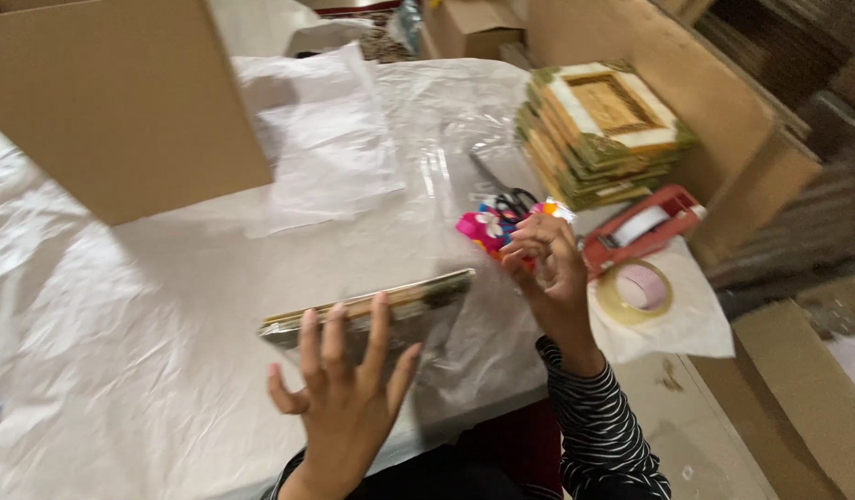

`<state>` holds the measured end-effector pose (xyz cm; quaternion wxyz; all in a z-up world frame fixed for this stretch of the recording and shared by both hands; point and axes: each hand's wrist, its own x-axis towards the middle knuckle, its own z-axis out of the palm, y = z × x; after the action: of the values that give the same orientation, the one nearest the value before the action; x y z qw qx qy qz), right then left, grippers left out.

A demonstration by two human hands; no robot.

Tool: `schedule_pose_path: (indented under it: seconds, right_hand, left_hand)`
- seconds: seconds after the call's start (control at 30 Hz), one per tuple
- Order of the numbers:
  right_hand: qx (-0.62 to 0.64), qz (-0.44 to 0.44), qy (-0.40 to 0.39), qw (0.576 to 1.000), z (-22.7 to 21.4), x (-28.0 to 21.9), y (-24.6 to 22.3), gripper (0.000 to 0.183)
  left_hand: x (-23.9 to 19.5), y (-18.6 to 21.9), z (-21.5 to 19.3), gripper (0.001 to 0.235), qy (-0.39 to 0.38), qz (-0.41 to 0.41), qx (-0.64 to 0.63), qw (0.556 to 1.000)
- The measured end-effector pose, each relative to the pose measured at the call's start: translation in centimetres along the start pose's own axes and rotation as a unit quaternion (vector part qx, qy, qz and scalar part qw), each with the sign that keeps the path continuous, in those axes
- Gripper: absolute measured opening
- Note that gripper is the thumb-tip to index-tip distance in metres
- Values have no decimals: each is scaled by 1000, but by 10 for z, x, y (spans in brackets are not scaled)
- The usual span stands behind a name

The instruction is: A person packages a picture frame by sliding it into a plastic sleeve and applying several small adhesive labels to the back.

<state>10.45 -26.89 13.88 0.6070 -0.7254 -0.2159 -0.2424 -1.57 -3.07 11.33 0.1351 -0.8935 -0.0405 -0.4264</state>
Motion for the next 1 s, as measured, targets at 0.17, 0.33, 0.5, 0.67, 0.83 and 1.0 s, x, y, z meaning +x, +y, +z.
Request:
schedule_pose_path:
  seconds: [0.17, 0.33, 0.5, 0.67, 0.83, 1.0]
  right_hand:
    - [-141, 19, 105, 984, -85, -3, 53, 19]
    - [-205, 114, 212, 949, -150, -19, 93, 12]
    - [-315, 229, 158, 907, -153, -28, 112, 22]
    - [-342, 293, 126, 884, -137, -29, 142, 52]
    - [-264, 339, 180, 885, -130, -27, 165, 57]
    - [-178, 364, 249, 880, -127, -25, 177, 46]
  left_hand:
    - [7, -4, 4, 64, 14, -17, -73, 997]
    - [6, 0, 7, 63, 31, -47, -123, 991]
    - [9, -2, -8, 60, 33, -47, -102, 993]
    - [6, -1, -9, 54, 25, -50, -108, 993]
    - [-1, -1, 2, 52, 55, -59, -137, 987]
    - [-5, 2, 8, 52, 55, -73, -192, 977]
